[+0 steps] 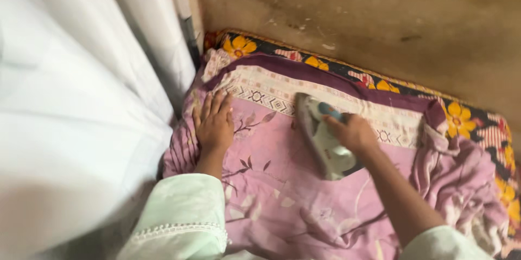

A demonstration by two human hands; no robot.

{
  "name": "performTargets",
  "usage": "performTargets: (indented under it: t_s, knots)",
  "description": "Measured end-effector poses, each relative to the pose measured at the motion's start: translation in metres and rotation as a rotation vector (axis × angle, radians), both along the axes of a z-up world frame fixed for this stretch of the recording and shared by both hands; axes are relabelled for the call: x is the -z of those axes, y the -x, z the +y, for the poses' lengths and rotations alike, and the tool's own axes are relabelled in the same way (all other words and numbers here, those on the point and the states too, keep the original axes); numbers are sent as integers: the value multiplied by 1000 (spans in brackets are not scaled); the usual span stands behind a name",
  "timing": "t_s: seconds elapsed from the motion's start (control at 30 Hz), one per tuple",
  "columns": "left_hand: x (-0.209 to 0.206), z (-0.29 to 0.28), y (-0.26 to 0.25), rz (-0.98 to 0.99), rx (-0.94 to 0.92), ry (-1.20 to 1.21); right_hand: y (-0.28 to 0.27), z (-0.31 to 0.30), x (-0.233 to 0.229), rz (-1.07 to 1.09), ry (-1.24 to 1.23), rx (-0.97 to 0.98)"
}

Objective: The person irons a pink floral cloth laid on a patterned surface. They repeatedly smooth the fabric with their hands and use an electric iron to press different sections, occasionally lifting and repositioning the cloth to continue ironing.

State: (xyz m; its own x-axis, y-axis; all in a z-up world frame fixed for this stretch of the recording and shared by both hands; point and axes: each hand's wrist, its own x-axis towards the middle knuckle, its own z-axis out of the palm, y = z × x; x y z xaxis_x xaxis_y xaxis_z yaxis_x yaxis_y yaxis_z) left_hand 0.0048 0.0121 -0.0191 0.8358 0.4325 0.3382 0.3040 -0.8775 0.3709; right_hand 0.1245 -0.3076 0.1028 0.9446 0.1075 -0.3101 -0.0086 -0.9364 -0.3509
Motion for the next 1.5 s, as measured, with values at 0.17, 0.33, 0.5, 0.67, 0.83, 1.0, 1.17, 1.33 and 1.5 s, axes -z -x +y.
performTargets:
  t_s: [0.17,0.33,0.5,0.67,0.83,1.0,1.17,1.33,1.5]
  knots:
    - [-8,0,-11,200,-39,116,-21,-96,17,-23,0,299]
    - [-30,-13,-20,389,-82,-31,-24,-167,33,-67,-31,644]
    - [-36,-73,-20,405,290,-45,-2,-190,42,-62,-394,764]
    - [-24,-112,0,156,303,-2,-7,-195,37,-87,-506,781]
    - [-15,-101,12,137,322,-58,-58,-235,68,-149,-623,736]
    - [-23,-103,13,143,302,-30,-111,-281,74,-32,-565,754]
    - [-27,-104,12,140,290,-1,-158,-305,76,-51,-637,842]
    - [-28,-103,11,113,296,-5,-167,-294,82,50,-747,861]
    - [-28,-103,11,111,301,-26,-90,-222,50,130,-709,815]
